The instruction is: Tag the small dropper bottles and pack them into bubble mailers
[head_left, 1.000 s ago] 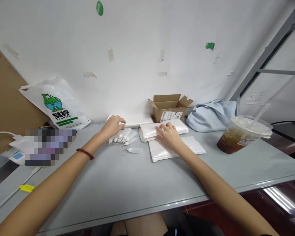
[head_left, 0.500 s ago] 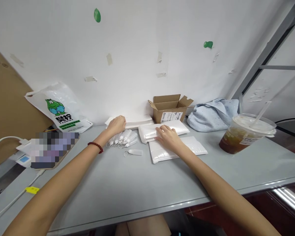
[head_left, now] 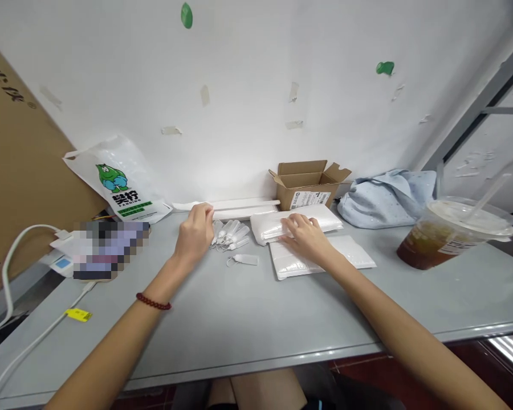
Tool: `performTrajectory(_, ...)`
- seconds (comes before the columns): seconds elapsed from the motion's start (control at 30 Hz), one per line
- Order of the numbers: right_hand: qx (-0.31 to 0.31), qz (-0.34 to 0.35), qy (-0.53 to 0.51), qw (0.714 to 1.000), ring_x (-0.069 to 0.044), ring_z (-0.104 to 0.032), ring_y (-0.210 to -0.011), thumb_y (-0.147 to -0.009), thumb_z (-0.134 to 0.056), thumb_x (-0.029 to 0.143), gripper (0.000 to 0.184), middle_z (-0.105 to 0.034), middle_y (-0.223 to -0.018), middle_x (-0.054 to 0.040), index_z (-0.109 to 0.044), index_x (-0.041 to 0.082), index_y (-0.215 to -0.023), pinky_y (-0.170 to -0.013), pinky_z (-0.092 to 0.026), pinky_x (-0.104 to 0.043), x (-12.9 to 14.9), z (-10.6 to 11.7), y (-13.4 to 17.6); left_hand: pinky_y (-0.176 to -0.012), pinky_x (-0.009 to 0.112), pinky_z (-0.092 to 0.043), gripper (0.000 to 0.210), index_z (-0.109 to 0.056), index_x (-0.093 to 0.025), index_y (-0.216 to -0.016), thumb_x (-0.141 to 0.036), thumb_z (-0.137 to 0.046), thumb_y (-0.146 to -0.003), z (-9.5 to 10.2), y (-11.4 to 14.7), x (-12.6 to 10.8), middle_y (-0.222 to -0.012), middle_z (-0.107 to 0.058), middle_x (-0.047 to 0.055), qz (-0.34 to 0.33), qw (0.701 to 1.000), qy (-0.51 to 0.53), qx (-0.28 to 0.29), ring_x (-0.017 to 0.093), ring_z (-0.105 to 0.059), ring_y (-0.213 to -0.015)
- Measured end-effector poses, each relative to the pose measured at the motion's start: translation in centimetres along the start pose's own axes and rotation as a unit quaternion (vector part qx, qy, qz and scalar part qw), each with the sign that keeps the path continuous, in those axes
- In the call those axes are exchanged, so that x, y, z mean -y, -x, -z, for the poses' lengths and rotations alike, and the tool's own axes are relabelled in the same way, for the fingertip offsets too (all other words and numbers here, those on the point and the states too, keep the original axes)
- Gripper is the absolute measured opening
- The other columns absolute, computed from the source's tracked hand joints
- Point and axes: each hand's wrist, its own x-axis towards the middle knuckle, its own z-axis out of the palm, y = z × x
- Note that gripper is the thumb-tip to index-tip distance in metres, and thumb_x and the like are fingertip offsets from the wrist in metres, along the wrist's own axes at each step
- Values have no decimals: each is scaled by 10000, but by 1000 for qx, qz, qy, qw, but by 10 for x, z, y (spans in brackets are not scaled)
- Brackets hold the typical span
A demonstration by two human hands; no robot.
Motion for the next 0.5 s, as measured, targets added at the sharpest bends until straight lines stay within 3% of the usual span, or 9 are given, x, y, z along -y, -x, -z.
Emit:
performTrajectory(0.1,-40,-3,-53,998,-328,-496,-1163,-902,-493,455,506,-536,-1264,-210,-469,112,-1274,-911,-403,-475,-5,-5,0,-770,295,-503,124,-506,-181,-937,-163,-384,-936,4,15,-5,-944,-652,88,-29,999,8,-30,184,-641,-905)
performTrajectory(0.2,-138,14,-90,986,-351,-437,-1233,-866,-516,509,702,-468,-1332,-251,-315,82,-1386,-932,-402,-491,-6,-8,1,-825,296,-510,124,-509,-179,-967,-145,-393,-938,8,20,-13,-1009,-656,93,-41,998,11,-35,176,-639,-963)
performTrajectory(0.33,-269,87,-74,956,-310,-457,-1205,-873,-485,256,587,-500,-1285,-209,-266,134,-1405,-942,-393,-459,4,2,6,-868,308,-522,146,-511,-171,-1015,-133,-392,-940,9,25,-32,-1051,-659,107,-46,997,48,-25,178,-640,-996)
performTrajectory(0.4,-281,106,-41,953,-289,-485,-1158,-823,-449,103,542,-543,-1223,-177,-347,161,-1352,-910,-396,-434,10,11,10,-920,329,-514,175,-516,-169,-1041,-120,-384,-937,7,30,-42,-1103,-652,119,-44,995,84,-9,192,-621,-1067)
performTrajectory(0.5,-239,99,11,966,-288,-499,-1116,-735,-429,1,510,-587,-1144,-152,-489,168,-1213,-875,-380,-419,13,20,13,-969,362,-506,243,-507,-173,-1113,-107,-352,-938,3,36,-51,-1210,-616,135,-50,991,120,28,206,-576,-1167)
